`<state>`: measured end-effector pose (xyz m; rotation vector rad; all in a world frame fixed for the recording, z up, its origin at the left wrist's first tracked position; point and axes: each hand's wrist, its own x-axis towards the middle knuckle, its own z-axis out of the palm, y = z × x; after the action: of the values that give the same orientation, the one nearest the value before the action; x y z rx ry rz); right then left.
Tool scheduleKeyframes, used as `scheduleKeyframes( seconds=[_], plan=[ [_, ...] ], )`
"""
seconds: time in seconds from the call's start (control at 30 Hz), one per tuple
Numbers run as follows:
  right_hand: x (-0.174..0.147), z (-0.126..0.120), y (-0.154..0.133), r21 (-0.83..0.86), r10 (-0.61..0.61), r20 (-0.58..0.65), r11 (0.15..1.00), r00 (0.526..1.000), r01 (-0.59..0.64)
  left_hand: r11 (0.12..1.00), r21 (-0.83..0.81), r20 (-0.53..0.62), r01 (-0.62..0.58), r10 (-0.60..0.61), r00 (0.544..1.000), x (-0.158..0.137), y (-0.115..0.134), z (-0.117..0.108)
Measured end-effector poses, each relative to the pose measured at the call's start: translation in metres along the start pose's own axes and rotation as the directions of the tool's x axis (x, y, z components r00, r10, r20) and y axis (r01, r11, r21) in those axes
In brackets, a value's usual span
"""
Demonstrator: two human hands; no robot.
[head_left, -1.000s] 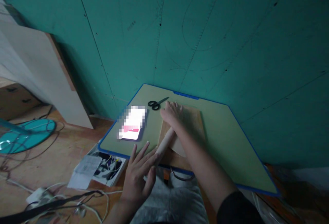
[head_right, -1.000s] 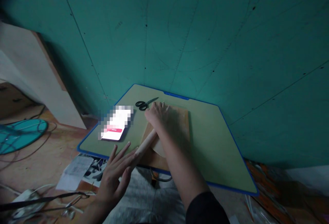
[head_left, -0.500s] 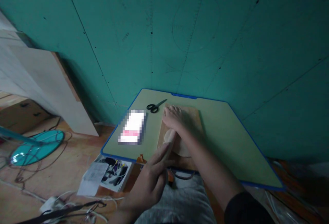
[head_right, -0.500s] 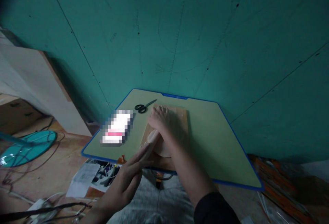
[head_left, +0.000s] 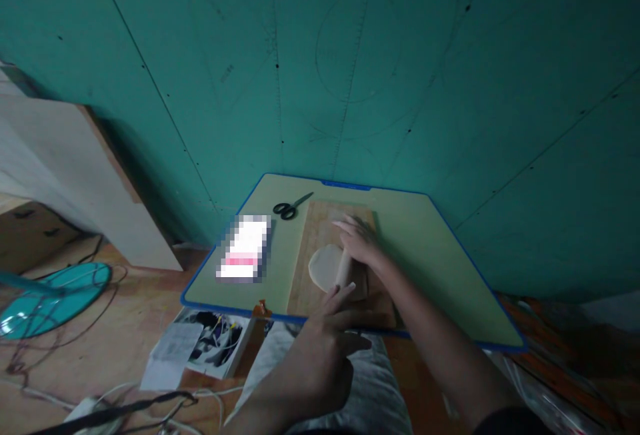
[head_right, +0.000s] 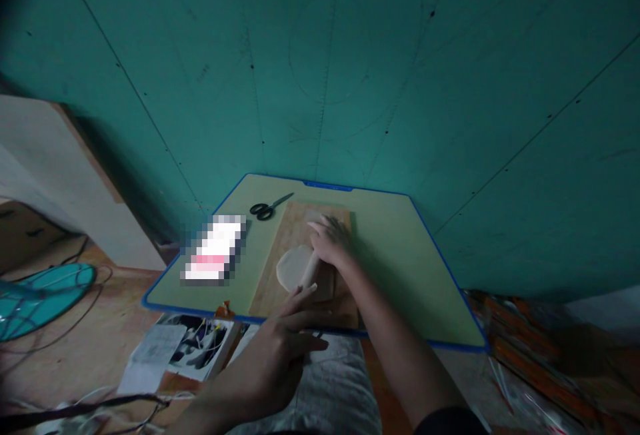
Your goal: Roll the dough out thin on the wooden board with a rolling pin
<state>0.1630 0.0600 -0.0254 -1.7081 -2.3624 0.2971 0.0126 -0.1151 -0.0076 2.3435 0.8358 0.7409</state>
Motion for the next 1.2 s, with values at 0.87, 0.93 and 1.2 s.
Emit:
scheduleKeyframes(
  seconds=[0.87, 0.93, 1.2],
  plan=[
    [-0.023, -0.017, -0.025, -0.123, -0.338, 0.076, 0.931, 0.938, 0.345, 0.938, 0.224, -0.091, 0.264, -0.25, 0.964, -0.024, -0.025, -0.014],
    [-0.015, -0.015, -0.033, -0.117, -0.304, 0.108, 0.942, 0.947, 0.315, 0.931, 0.225, -0.087, 0.288, -0.275, 0.957, -0.028, -0.028, -0.024],
    [0.021, -0.003, -0.065, -0.071, -0.251, 0.073, 0.964, 0.965, 0.256, 0.87, 0.275, -0.127, 0.408, -0.388, 0.913, -0.046, -0.067, -0.041]
  ],
)
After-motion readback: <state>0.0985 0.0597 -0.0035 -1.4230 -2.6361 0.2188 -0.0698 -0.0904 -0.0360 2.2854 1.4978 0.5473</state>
